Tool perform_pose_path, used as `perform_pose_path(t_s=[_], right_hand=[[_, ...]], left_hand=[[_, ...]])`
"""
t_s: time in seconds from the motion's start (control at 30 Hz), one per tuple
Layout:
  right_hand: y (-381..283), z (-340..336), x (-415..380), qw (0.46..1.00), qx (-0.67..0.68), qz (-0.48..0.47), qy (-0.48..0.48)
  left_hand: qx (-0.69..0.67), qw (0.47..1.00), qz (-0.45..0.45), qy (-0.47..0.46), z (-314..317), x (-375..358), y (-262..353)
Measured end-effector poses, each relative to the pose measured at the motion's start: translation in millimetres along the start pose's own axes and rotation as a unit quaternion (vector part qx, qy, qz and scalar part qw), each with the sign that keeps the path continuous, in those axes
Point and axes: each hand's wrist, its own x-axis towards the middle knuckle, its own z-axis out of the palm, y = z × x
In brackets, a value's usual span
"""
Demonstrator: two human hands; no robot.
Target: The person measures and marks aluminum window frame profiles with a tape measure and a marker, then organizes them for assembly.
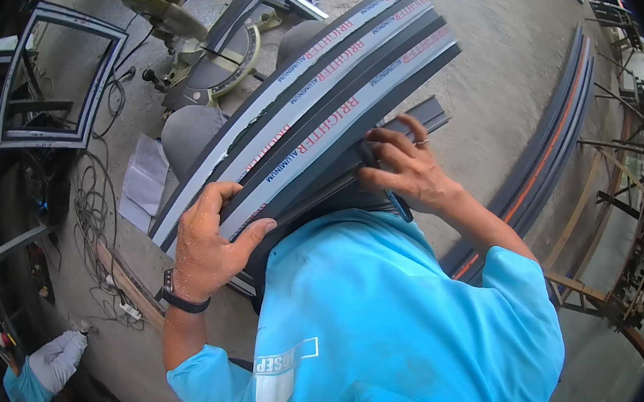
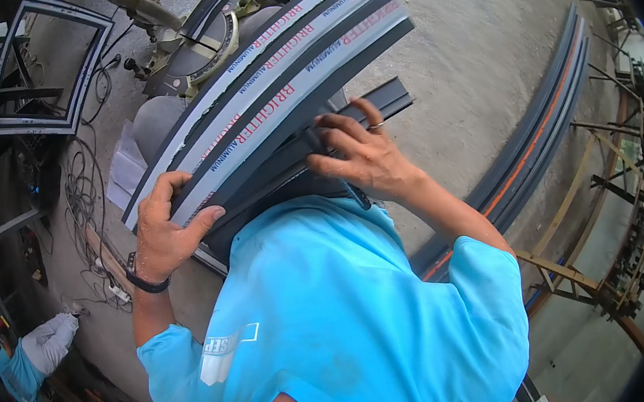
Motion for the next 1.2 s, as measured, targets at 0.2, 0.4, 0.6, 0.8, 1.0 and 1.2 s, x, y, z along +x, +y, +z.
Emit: perform_pose_path(t_s=[0.2, 0.4, 0.6, 0.8, 1.0, 1.2], right_hand=[[-25, 0, 42, 0.983, 0.061, -0.045, -0.168], [-3, -70, 14, 0.964, 0.072, -0.014, -0.255], [15, -127, -13, 0.936, 0.226, 0.165, -0.211], [24, -137, 7, 0.866, 0.413, 0.264, 0.103], [12, -87, 122, 0.73, 0.591, 0.206, 0.274], [-32, -65, 166, 0.643, 0.671, 0.162, 0.331]], left_hand=[[-0.086, 0.993, -0.028, 0.072, -47, -23, 13], [0.008, 0.966, -0.009, 0.258, -114, -64, 19], [0.081, 0.929, 0.014, 0.362, -160, -79, 5], [-0.055, 0.917, 0.095, 0.383, -141, -35, 13], [-0.161, 0.944, 0.177, 0.225, -85, 36, 62], [-0.117, 0.961, 0.176, 0.18, -48, 86, 90]])
